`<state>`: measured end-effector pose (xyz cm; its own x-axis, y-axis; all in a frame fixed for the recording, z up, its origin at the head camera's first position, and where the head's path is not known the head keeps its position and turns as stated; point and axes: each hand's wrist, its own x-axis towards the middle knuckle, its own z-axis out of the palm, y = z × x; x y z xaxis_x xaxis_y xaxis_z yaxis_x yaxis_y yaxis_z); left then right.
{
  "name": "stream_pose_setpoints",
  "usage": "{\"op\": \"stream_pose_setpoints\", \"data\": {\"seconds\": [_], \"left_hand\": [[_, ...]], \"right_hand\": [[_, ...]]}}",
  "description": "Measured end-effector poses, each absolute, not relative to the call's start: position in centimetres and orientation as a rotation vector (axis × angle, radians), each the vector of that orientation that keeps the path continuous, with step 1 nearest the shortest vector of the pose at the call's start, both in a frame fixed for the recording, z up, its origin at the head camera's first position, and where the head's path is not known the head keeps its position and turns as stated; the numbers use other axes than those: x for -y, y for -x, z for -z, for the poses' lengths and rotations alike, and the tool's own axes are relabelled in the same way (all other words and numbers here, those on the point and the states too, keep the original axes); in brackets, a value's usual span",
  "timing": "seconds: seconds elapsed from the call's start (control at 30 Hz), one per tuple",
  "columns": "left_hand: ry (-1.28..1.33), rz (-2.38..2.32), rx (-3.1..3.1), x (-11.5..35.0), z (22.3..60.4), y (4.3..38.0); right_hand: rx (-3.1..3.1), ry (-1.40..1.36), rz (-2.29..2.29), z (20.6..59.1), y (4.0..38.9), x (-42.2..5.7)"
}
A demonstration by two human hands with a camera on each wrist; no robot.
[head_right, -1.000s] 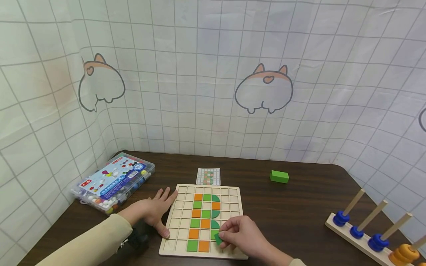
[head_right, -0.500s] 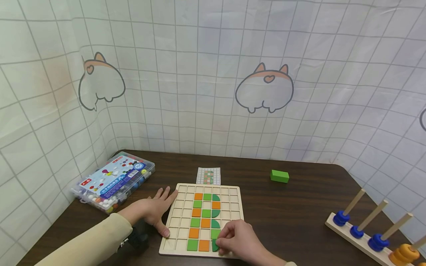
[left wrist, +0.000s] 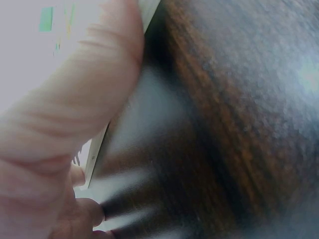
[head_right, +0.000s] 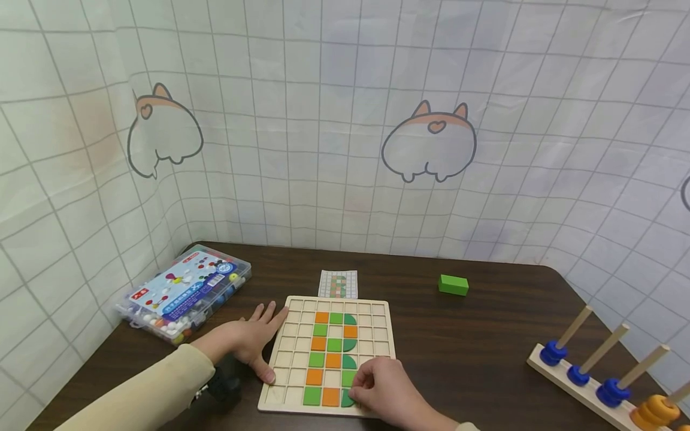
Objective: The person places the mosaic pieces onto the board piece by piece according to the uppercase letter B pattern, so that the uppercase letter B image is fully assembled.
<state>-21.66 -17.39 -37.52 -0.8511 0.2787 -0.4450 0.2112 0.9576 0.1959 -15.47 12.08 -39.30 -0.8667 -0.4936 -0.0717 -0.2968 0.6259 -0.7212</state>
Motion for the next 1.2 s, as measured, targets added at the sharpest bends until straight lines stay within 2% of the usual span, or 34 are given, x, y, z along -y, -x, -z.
{"op": "stream_pose_setpoints", "data": {"seconds": [0.27,0.73,1.2], "left_hand": [[-0.338,-0.201,-2.629,17.31,37.4,21.68],[-0.347,-0.205,-2.629,17.33,37.5,21.55],[-0.35,-0.213,-2.629,17.35,37.54,21.55]], "right_hand": [[-2.64,0.734,0.998,39.27,15.6,-11.84],[-2.623,0.709,0.979,38.66,15.42,-12.14],[-2.666,0.882,0.937,38.72,15.82,-12.15]]}}
